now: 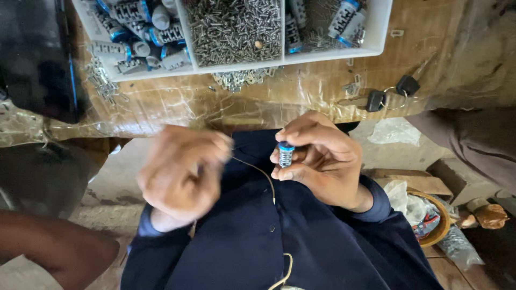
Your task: The person sits at a workbench assembling padlock cylinder cores. They hold a small blue-capped lock core in one hand and insert tiny metal pins and springs into it by hand, using a thin wire tool to seat the parts, then place finished cores into a compartment tray and pick up new cores to repeat the process.
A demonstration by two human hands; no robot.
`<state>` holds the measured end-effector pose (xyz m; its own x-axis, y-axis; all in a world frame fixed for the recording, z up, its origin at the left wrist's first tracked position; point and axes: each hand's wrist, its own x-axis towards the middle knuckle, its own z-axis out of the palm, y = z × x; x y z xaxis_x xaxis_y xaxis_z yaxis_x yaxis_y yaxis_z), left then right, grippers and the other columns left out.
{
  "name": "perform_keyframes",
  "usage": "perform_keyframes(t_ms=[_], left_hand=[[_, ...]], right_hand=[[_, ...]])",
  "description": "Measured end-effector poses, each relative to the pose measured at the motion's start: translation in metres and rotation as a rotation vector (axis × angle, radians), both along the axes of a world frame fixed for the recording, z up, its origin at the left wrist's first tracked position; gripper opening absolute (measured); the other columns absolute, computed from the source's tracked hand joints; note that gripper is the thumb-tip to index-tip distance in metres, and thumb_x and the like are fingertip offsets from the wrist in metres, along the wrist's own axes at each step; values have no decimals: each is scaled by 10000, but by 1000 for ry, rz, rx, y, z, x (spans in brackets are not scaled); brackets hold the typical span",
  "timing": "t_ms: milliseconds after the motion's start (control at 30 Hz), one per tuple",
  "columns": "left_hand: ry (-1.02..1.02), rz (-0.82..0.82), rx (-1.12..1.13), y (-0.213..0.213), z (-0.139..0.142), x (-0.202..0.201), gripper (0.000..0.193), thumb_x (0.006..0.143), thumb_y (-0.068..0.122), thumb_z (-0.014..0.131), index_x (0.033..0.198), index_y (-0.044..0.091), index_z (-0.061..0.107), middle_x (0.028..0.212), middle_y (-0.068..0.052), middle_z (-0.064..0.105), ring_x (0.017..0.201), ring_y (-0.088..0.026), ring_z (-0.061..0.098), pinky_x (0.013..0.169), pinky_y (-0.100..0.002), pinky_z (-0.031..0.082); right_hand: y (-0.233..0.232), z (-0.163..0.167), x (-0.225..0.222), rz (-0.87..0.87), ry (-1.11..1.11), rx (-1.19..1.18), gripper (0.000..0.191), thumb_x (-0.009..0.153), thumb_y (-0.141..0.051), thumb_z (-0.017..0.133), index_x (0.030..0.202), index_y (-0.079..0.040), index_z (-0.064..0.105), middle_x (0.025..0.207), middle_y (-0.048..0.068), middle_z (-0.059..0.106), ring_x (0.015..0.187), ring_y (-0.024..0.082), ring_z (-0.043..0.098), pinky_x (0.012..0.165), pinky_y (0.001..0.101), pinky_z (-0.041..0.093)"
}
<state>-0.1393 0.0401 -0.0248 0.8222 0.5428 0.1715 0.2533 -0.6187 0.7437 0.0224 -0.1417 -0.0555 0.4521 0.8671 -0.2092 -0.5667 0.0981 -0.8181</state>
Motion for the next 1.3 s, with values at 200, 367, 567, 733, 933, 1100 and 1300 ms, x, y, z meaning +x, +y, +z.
perform_keyframes(t_ms=[200,367,567,733,933,1100,1300], left_hand=[[-214,-195,-116,-15,3,33,240,871,47,885,1068,93,757,1028,-26,741,893,-222,593,791,-329,502],[-205,-236,-23,-6,14,43,262,858,20,873,1085,81,756,1061,-33,719,899,-227,606,802,-344,513],[25,-273,-619,11,18,14,298,753,-6,846,988,174,809,917,-31,579,757,-140,580,669,-291,459],[24,-89,-561,4,10,1,344,825,50,880,1125,164,756,951,0,618,771,-119,598,656,-292,486],[172,-50,399,15,5,19,371,904,225,809,1246,85,779,1074,-107,610,1047,-297,544,867,-404,509],[-107,-195,170,29,-6,0,285,869,51,832,1136,70,733,1132,-87,661,1046,-274,622,837,-378,539],[-203,-134,-268,-8,-2,4,369,851,-68,842,1169,57,705,1112,-56,644,946,-247,657,771,-334,545]], right_hand=[[-12,2,6,-11,-178,-60,391,902,68,810,1257,30,651,1261,209,615,1009,181,706,829,242,651],[-14,-1,4,-13,-227,-124,350,877,38,837,1183,27,668,1234,207,650,960,165,749,723,208,664],[3,-2,3,204,-159,69,320,881,37,819,1186,39,720,1207,186,658,967,193,734,788,242,672],[13,-2,-2,158,-115,44,364,843,78,840,1174,53,690,1168,170,641,959,217,737,823,308,672],[13,10,-5,71,-89,-61,356,846,152,796,1169,63,675,1211,178,616,940,238,756,790,337,714],[14,7,-4,16,-119,-41,378,836,121,805,1179,47,664,1243,190,626,959,235,747,799,337,707],[9,0,-4,49,-188,-83,376,879,21,839,1212,35,664,1251,164,621,989,173,717,807,260,660]])
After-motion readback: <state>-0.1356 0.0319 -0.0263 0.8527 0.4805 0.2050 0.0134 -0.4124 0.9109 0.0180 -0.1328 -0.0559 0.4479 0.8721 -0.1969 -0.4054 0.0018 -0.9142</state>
